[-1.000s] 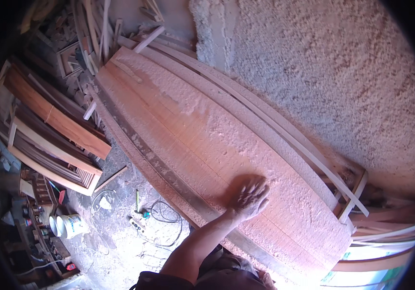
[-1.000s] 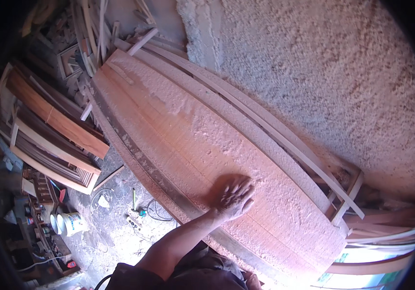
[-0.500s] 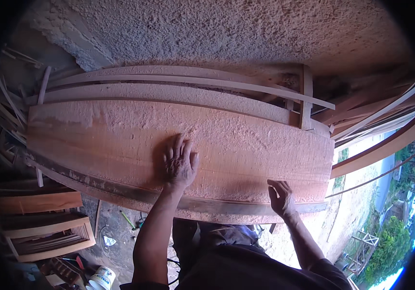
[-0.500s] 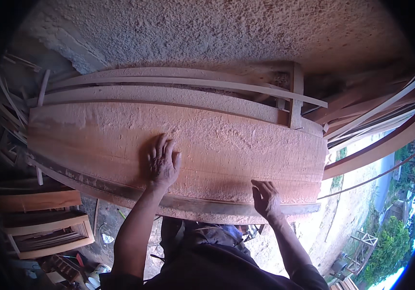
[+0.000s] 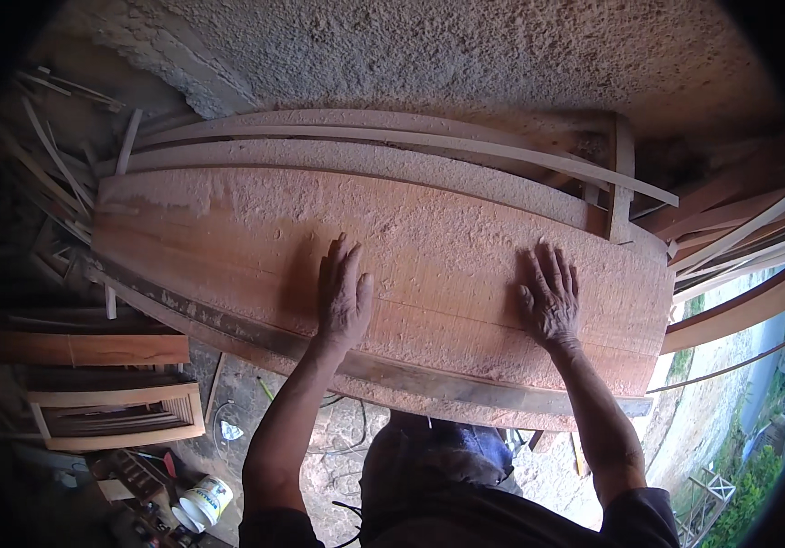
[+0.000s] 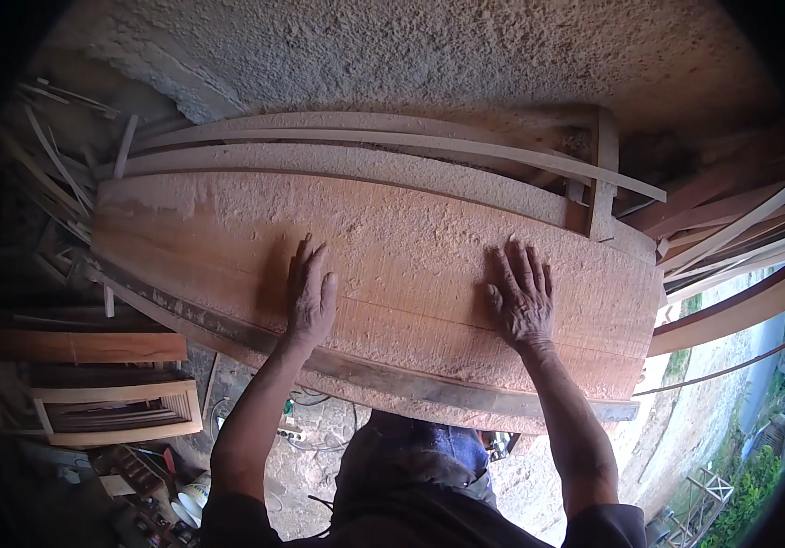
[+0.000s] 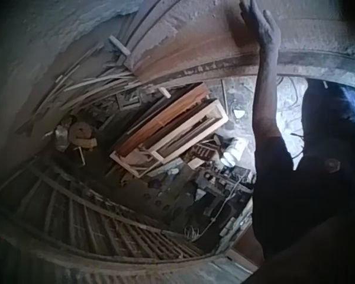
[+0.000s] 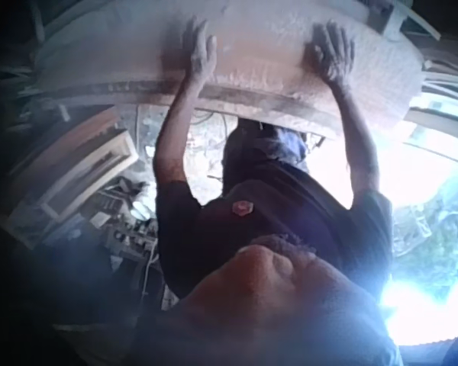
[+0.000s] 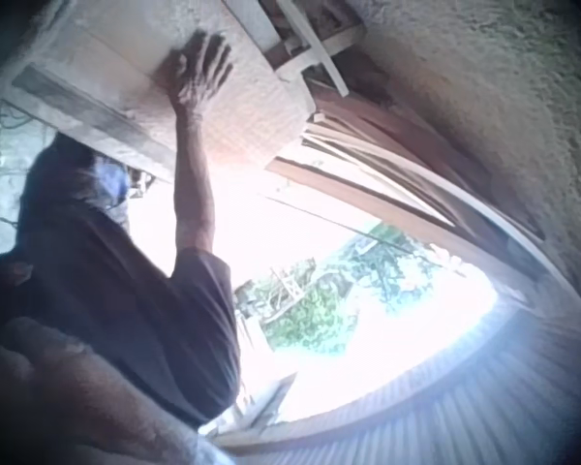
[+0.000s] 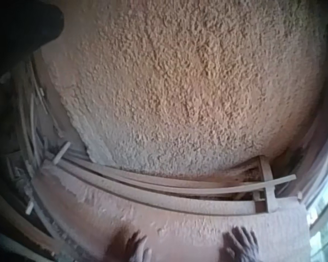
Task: The person uses a circular saw to cut a large wooden board resting on a workbench. They guide the saw along a marked line, pause to wipe away sawdust, and then resume cutting to complete the cut.
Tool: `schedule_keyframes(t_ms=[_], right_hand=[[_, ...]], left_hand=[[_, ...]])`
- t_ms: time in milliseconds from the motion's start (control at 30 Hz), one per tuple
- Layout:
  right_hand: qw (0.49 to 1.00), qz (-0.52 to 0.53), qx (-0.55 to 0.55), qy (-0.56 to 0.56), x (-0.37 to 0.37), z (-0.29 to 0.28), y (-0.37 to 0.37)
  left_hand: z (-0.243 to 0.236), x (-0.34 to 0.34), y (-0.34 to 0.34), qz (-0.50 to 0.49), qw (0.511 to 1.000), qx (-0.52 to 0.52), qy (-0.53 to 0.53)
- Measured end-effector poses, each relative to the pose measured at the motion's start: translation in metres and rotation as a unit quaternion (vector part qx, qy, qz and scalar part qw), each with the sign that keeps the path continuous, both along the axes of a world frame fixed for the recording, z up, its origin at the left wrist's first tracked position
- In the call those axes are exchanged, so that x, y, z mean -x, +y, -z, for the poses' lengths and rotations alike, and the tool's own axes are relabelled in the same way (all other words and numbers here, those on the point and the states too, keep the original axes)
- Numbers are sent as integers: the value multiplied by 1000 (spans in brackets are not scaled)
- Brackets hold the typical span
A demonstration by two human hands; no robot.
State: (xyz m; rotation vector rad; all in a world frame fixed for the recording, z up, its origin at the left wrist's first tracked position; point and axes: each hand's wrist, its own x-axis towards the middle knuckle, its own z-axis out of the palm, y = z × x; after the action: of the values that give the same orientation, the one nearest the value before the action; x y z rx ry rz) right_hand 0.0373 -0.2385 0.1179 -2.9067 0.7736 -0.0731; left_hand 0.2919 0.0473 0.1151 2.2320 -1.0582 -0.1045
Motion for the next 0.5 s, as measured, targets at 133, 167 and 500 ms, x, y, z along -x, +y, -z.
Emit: schedule_keyframes(t_ms=[133,167,500], right_hand=[[1000,9,14,11,-1,-5,-3],[1000,6,9,9,-5,-5,-1],[999,-6,28,43,-2,-2,2]], left_hand=[[-15,-21,63,-100,971,-194,-102],[-5,-30,92,-150,959,-220,-97],[3,-124,191,-248,924,-281,-78]])
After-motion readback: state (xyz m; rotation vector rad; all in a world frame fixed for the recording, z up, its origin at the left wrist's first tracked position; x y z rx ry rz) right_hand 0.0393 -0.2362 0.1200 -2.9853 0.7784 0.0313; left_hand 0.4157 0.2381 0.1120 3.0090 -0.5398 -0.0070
